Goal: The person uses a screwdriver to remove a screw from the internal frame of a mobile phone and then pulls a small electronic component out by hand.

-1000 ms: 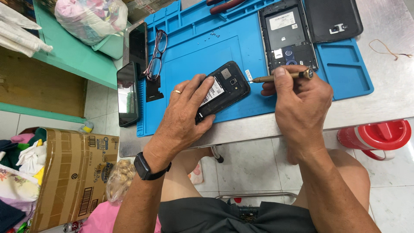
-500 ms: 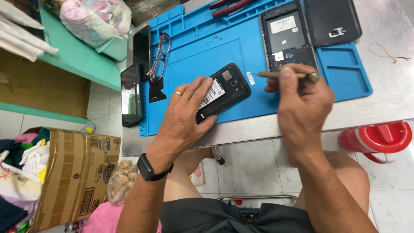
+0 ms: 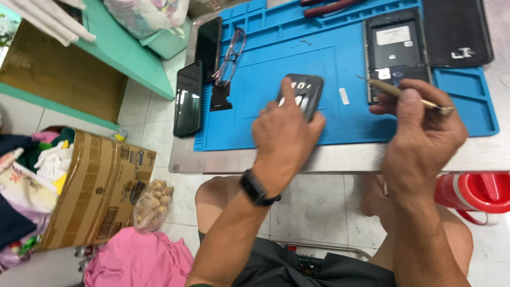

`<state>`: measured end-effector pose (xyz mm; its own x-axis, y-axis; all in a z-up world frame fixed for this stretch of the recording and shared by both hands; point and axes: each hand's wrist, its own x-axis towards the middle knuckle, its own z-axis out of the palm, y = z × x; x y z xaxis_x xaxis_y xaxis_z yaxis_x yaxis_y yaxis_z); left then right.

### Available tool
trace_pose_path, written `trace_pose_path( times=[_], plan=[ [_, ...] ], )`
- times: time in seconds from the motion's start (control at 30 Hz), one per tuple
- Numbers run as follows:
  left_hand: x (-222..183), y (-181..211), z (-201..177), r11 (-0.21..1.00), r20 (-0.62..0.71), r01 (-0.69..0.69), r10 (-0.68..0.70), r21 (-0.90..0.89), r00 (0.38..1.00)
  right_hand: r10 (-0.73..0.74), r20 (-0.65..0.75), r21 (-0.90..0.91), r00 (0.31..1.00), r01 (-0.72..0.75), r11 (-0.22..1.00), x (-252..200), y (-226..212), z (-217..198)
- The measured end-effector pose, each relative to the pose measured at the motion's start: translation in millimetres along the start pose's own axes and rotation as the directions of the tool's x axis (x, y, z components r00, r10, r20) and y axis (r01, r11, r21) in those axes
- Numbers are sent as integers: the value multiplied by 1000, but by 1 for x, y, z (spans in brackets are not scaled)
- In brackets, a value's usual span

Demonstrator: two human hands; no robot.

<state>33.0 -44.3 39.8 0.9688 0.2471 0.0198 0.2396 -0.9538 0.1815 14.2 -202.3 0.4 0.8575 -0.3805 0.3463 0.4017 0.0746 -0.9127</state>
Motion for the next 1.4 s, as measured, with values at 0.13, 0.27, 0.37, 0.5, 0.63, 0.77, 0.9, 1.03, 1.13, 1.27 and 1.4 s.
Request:
trace_pose_path(
  times=[0.13,0.27,0.37,0.5,0.63,0.77,0.9,1.03,1.13,1.27,1.4],
  plan=[
    [23,1,31,989,-279,-99,125,105,952,-48,35,-15,998,49,999,-1,6,-4],
    [15,-39,-30,988,111,-77,93,-135,989,-41,37,-9,998,41,999,0,10,-6],
    [2,-90,-28,902,121,-154,219,-403,968,-44,36,8,998,44,999,0,14,-8],
    [-20,-119,12,830,-83,-429,429,-357,900,-33,72,-73,997,39,997,-5,12,-8],
    [-19,-115,21,862,-199,-432,390,-265,899,-21,115,-150,993,38,988,-14,17,-10],
    [-19,-112,23,866,-211,-412,363,-283,907,-7,222,-220,975,57,974,-19,10,-9],
    [-22,-113,26,841,-339,-509,432,-183,836,17,292,-334,956,86,939,-19,-2,-5],
    [-19,-119,26,796,-346,-579,500,-177,794,174,226,-329,958,-93,940,-20,-20,5],
    [-20,-117,23,798,-315,-556,478,-234,820,192,143,-338,971,-134,932,-17,-16,8],
    [-21,-112,20,818,-295,-506,430,-274,853,217,94,-269,972,-185,945,-27,-17,16],
    [-22,-111,21,844,-313,-478,399,-241,862,207,130,-120,970,-192,974,-30,-10,28]
  ],
)
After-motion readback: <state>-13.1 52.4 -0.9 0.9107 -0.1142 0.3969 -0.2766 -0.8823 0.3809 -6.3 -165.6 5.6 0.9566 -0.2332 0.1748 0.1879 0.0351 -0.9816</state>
